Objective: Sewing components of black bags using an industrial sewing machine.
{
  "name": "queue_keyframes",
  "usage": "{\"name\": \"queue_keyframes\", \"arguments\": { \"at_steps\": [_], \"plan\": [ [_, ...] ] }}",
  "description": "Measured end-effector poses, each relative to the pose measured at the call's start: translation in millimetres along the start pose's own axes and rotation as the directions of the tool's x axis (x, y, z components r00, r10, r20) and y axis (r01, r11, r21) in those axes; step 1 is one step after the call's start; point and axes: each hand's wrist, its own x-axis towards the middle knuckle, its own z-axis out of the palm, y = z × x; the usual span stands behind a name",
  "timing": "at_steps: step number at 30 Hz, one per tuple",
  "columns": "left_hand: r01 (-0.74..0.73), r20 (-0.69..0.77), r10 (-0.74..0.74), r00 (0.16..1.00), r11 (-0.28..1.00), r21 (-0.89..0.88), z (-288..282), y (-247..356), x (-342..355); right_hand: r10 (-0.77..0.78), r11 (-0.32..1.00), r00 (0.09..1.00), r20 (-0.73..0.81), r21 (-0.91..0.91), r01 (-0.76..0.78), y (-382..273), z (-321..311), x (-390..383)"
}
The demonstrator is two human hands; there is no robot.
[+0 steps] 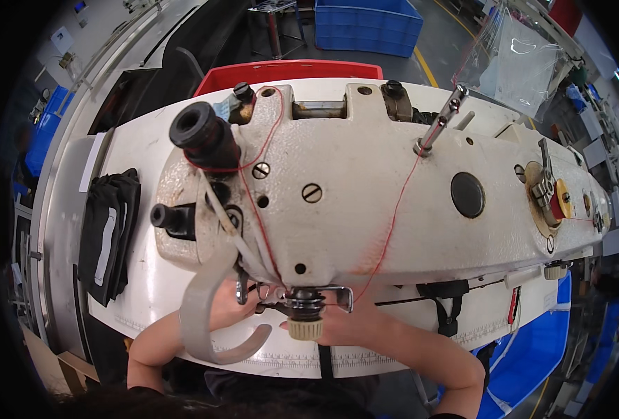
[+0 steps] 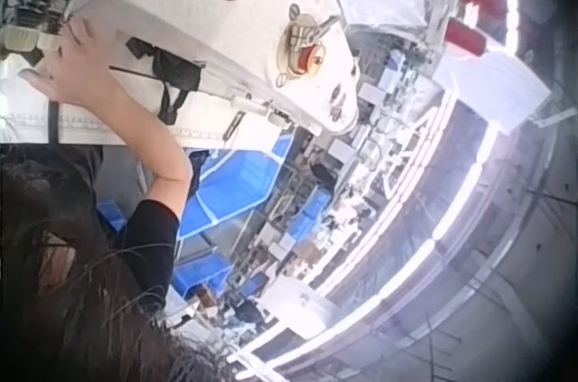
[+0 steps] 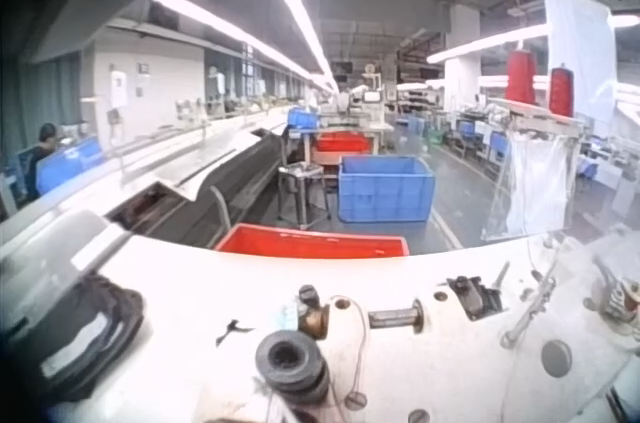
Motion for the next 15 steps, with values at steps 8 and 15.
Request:
{"name": "queue_keyframes", "arguments": {
  "at_steps": [8, 15],
  "plan": [
    [0.03, 0.015, -0.03, 0.999, 0.999, -0.016, 11, -28, 11, 0.297, 0.84, 0.85, 0.436, 0.304, -0.45, 7, 1, 12],
    [0.144, -0.059, -0.15, 0.987, 0.985, -0.092, -1, -20, 15, 0.179, 0.959, 0.981, 0.068, -0.236, -0.158, 18, 16, 5]
  ]
}}
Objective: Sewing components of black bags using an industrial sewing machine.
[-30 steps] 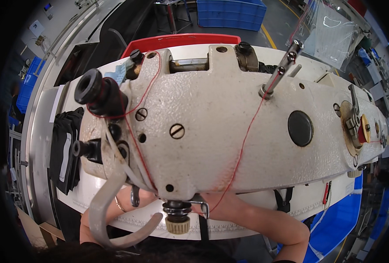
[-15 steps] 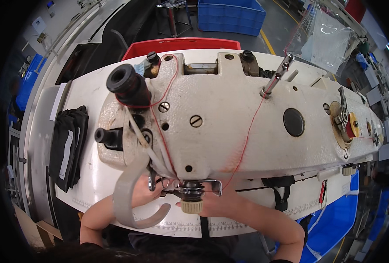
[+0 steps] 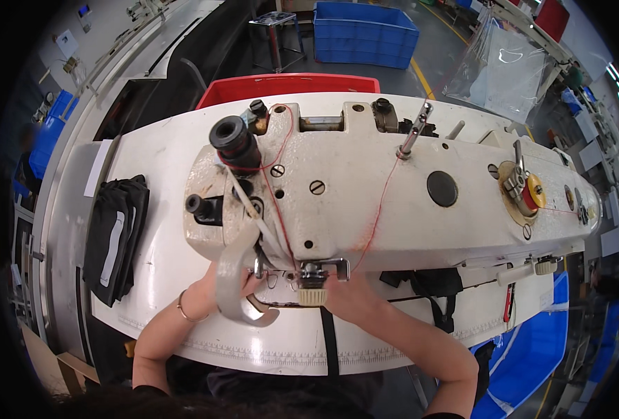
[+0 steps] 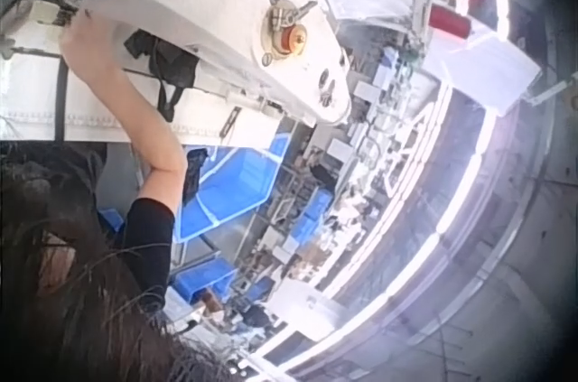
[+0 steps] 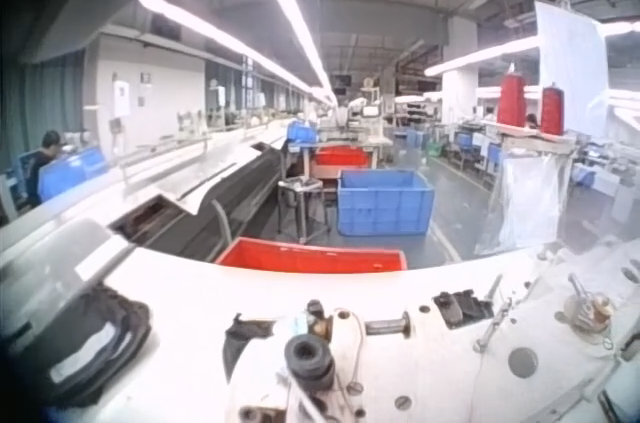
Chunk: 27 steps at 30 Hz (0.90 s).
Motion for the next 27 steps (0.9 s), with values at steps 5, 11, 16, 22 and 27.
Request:
{"name": "queue_keyframes", "arguments": {
  "at_steps": [5, 11, 16, 22, 27],
  "plan": [
    [-0.04, 0.349, -0.059, 0.935, 0.962, 0.27, -31, 56, -32, -0.176, 0.564, 0.97, 0.17, 0.825, -0.043, -52, -67, -6],
    [-0.316, 0.499, 0.327, 0.803, 0.942, -0.109, -42, 44, -29, -0.37, -0.152, 0.633, 0.68, 0.628, -0.763, -69, -77, -8],
    [-0.356, 0.135, 0.338, 0.932, 0.769, 0.53, -68, 52, -34, 0.064, -0.064, 0.655, 0.753, 0.659, -0.75, -67, -72, 16],
    [0.154, -0.153, -0.072, 0.986, 0.752, 0.641, -17, 73, -73, 0.311, -0.235, 0.755, 0.578, 0.816, -0.528, -80, -28, 39],
    [0.299, -0.163, -0.272, 0.948, 0.938, 0.174, -36, 69, -70, 0.152, 0.048, 0.748, 0.646, 0.751, -0.658, -84, -39, 39]
  ]
}}
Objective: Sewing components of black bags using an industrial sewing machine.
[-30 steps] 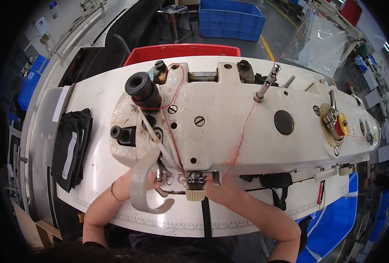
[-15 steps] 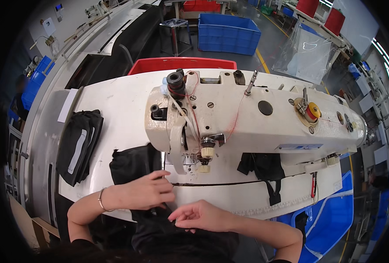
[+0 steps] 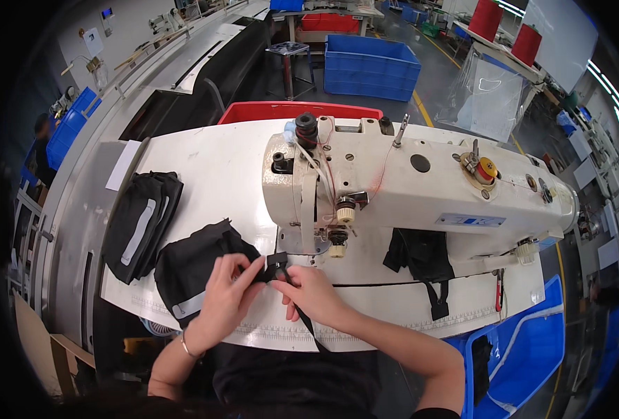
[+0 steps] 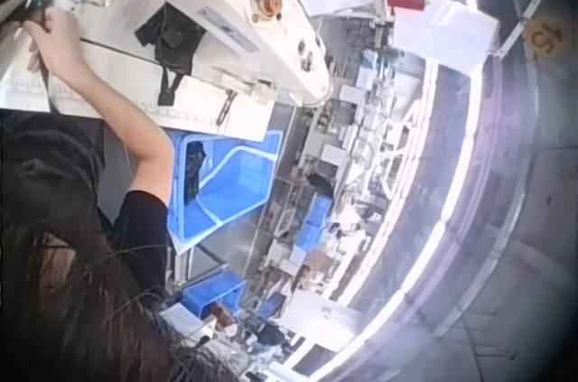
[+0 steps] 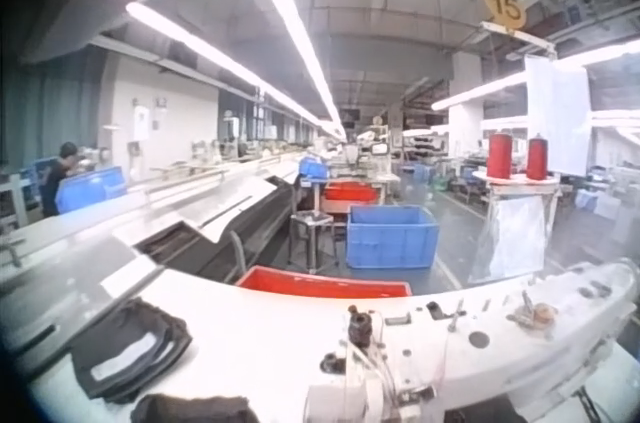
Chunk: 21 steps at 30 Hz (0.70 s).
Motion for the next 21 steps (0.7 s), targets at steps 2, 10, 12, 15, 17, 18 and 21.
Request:
{"name": "queue_keyframes", "arguments": {
  "at_steps": [2, 10, 12, 15, 17, 18, 21],
  "plan": [
    [-0.082, 0.027, 0.082, 0.996, 0.996, -0.021, -3, -11, 24, -0.009, 1.0, 0.999, -0.053, -0.027, 0.008, -1, -1, 1],
    [-0.088, 0.4, 0.277, 0.874, 0.899, -0.43, 3, -43, 62, -0.048, 0.97, 0.99, -0.134, -0.241, 0.014, -5, 6, 7],
    [-0.116, 0.464, 0.343, 0.817, 0.885, -0.45, 2, -48, 73, -0.098, 0.995, 0.979, -0.179, -0.004, 0.099, 15, 11, 9],
    [-0.177, 0.447, 0.453, 0.772, 0.827, -0.533, 9, -51, 80, -0.187, 0.939, 0.961, -0.204, 0.251, 0.236, 29, 14, 10],
    [0.233, 0.623, 0.179, 0.762, 0.821, -0.521, 5, -46, 77, -0.242, 0.919, 0.954, -0.176, 0.273, 0.284, 29, 8, 10],
    [0.166, 0.508, 0.216, 0.834, 0.779, -0.605, 13, -47, 68, -0.199, 0.913, 0.968, -0.151, 0.331, 0.239, 28, 5, 9],
    [0.272, 0.575, 0.05, 0.817, 0.846, -0.459, 9, -30, 66, -0.135, 0.902, 0.979, -0.152, 0.39, 0.185, 29, 2, 9]
  ]
}}
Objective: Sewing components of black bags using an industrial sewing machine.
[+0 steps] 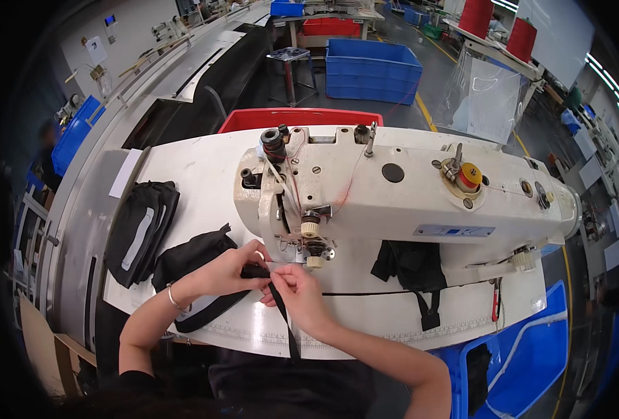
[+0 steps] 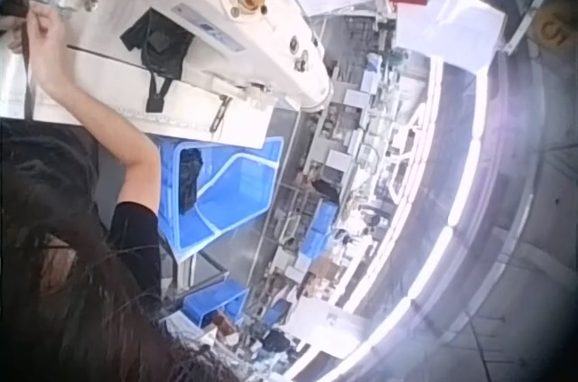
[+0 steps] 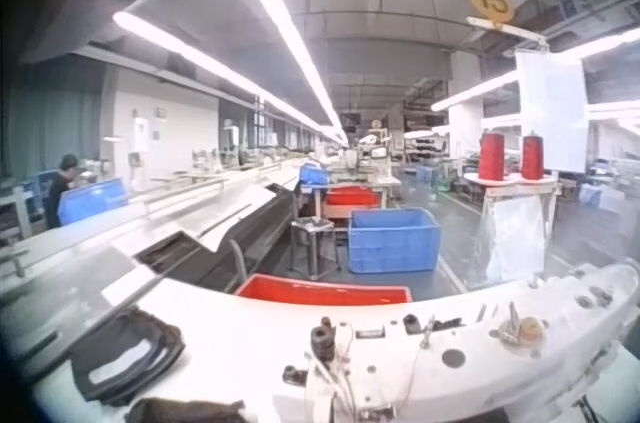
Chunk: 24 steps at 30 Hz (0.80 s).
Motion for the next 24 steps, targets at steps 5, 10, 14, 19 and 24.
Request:
{"name": "queue_keyframes", "arguments": {
  "at_steps": [5, 10, 14, 19, 24],
  "plan": [
    [-0.026, -0.16, 0.015, 0.987, 0.997, -0.072, 1, -10, -3, -0.029, 0.999, 1.0, -0.003, -0.041, 0.029, -9, 5, -21],
    [-0.054, -0.102, 0.035, 0.994, 0.98, -0.19, 2, -15, -3, -0.318, 0.593, 0.817, 0.482, -0.571, 0.568, -13, -16, -37],
    [-0.016, -0.043, 0.0, 0.999, 0.929, -0.371, -1, -22, 4, -0.317, -0.251, 0.526, 0.789, -0.605, 0.756, -7, -34, -33],
    [-0.212, -0.294, 0.235, 0.926, 0.971, 0.107, 1, -24, 37, -0.278, -0.523, 0.517, 0.809, -0.579, 0.625, -28, -29, -10],
    [-0.407, -0.274, 0.52, 0.809, 0.832, 0.376, -7, -36, 78, -0.294, -0.563, 0.582, 0.758, -0.63, 0.536, -26, -56, 9]
  ]
}}
